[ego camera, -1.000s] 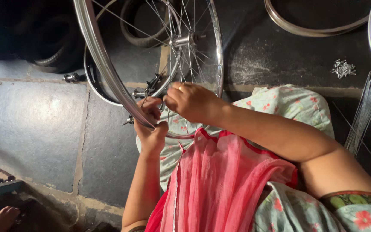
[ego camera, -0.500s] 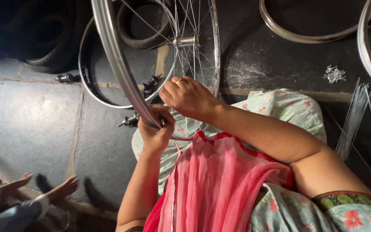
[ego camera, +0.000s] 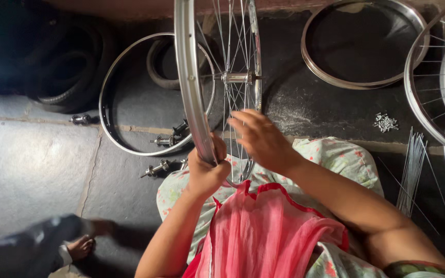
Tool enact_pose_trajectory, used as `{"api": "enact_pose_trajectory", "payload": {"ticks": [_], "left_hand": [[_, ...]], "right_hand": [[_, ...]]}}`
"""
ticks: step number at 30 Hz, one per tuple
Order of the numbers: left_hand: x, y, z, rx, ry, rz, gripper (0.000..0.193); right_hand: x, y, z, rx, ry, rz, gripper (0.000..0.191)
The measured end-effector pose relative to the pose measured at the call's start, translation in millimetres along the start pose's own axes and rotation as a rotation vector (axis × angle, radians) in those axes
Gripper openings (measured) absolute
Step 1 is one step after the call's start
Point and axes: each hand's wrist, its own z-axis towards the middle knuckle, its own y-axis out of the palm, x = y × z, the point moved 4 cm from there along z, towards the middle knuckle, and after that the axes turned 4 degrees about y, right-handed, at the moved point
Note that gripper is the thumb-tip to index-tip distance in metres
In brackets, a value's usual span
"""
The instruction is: The person laces a bicycle wheel by inserting metal spokes through the rim and hub, then securing them with small nuts. The person repeats this process for multiple spokes, rotating the wheel as needed to reach different positions.
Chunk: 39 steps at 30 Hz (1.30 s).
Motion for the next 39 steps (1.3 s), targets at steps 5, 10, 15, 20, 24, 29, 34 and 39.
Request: {"api": "enact_pose_trajectory", "payload": {"ticks": [5,10,15,20,24,29,34,39], "left_hand": [[8.5,-12.6,33.8,0.039,-0.109,0.081,0.027],[40.8,-34.4,93.7,-0.001,-0.080,0.160,0.035],[47.5,-36.0,145.4,-0.050,-0.120,0.103,0.028],[44.7,-42.8,182.6,-0.051,-0.080,0.257,0.013],[44.8,-47.5,194.8,-0.021,-0.112,0.347,0.008],[48.9,-40.9,195.6,-0.009,-0.092,0.379,0.009],[53.3,-25.9,193.4,0.005,-0.141,0.348,0.006],[61.0,-2.5,187.8,-0.008,-0.107,0.298,0.004]], "right_hand": [[105.7,-16.8,-131.9,-0.254,0.615,-0.217,0.057],[181.9,-97.3,-308.8,-0.408,1.357,-0.507,0.048],[172.2,-147.9,-386.8,-0.298,1.496,-0.754,0.054],[170.7,-151.3,-406.8,-0.234,1.647,-0.753,0.044],[189.5,-157.0,-410.4,-0.264,1.702,-0.767,0.031],[205.5,-157.4,-416.9,-0.355,1.647,-0.877,0.032],[217.5,-160.1,-433.2,-0.420,1.707,-0.740,0.032],[249.9,-148.3,-398.1,0.024,1.309,-0.620,0.017]]}}
